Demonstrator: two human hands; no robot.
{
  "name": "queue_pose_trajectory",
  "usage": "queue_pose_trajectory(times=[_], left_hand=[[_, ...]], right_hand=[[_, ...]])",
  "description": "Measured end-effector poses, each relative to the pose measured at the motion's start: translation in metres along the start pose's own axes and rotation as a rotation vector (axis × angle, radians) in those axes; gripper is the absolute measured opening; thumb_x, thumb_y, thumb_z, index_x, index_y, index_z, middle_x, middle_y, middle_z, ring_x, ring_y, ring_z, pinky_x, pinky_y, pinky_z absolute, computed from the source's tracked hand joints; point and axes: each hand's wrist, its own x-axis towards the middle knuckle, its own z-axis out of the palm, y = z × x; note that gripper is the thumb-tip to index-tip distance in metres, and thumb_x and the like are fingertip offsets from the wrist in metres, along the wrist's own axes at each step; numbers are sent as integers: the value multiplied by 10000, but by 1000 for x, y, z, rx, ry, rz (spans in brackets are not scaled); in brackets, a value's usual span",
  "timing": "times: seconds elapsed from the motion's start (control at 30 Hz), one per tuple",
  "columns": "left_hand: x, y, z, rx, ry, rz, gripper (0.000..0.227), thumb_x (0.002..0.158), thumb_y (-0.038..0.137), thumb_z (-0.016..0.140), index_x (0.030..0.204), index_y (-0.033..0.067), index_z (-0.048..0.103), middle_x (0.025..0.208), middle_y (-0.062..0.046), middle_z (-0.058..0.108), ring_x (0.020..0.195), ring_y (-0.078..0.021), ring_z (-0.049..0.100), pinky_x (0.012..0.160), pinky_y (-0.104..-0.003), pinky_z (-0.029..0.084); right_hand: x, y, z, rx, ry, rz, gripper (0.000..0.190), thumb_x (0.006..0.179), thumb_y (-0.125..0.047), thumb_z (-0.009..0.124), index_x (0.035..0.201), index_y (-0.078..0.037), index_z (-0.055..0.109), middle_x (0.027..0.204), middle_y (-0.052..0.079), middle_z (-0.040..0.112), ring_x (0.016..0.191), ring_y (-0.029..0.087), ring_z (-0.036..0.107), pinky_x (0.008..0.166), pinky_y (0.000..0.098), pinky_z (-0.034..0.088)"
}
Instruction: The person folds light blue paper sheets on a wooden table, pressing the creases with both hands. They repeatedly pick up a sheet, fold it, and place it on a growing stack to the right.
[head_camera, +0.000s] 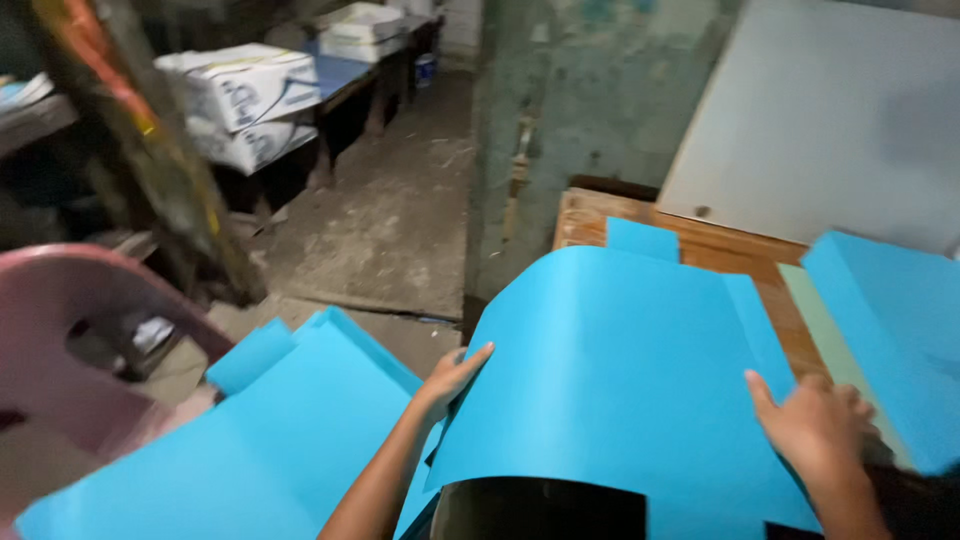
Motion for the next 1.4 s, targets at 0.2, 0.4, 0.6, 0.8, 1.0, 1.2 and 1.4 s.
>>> queue_pose_trajectory(times=[0.2,0.4,0.6,0.8,1.0,1.2,1.4], left_hand=[[37,-67,-60,-117,493,465,918,614,492,882,1402,127,583,1322,-66,695,1153,-169,670,1035,-322,541],[-72,-110,-140,-27,817,490,1078,639,521,863,1548,126,438,1598,-134,447,1454,-264,438,1202,-417,355],[-177,-154,-233,281,1195,455,988,736,470,832,1553,77,439,1541,-183,498,1389,-367,484,1092,-517,440],[-231,-192,-250,381,1353,270,859,874,386,746,1591,107,363,1517,-210,454,1368,-458,441,1031,-693,433],[-218,-253,-279,395,1395,28,836,867,419,742,1600,161,432,1416,-210,495,1281,-440,505,975,-647,468],[-202,-303,-299,569,1498,94,744,881,352,781,1545,117,543,1364,-233,513,1181,-425,580,915,-645,525],[-163,-330,-307,909,1361,-261,878,732,710,676,1484,267,580,1720,-310,236,1550,-545,208,1112,-795,191]], right_hand=[[9,-16,-11,59,-108,30,856,870,-865,538,1271,-140,754,1426,214,620,1349,443,509,1030,609,489],[-14,-87,-2,401,-58,-358,522,921,-446,777,1230,-46,646,1167,180,713,1079,356,648,978,495,452],[-132,-256,-47,653,-172,-812,390,930,-277,715,1248,-159,523,1159,106,655,1042,287,650,841,448,507],[-188,-412,40,562,-270,-1185,128,1001,-214,681,932,-133,611,876,114,624,744,278,605,644,462,433],[-224,-485,143,500,-430,-1215,84,1062,-215,591,1063,-134,567,1022,131,563,770,337,515,626,550,437],[-223,-510,207,399,-554,-1084,325,1053,-184,568,1354,-89,489,1380,150,490,963,409,574,792,630,532],[-220,-496,222,187,-442,-1162,465,995,-157,681,1384,-6,476,1659,294,84,1491,561,181,1152,744,360]])
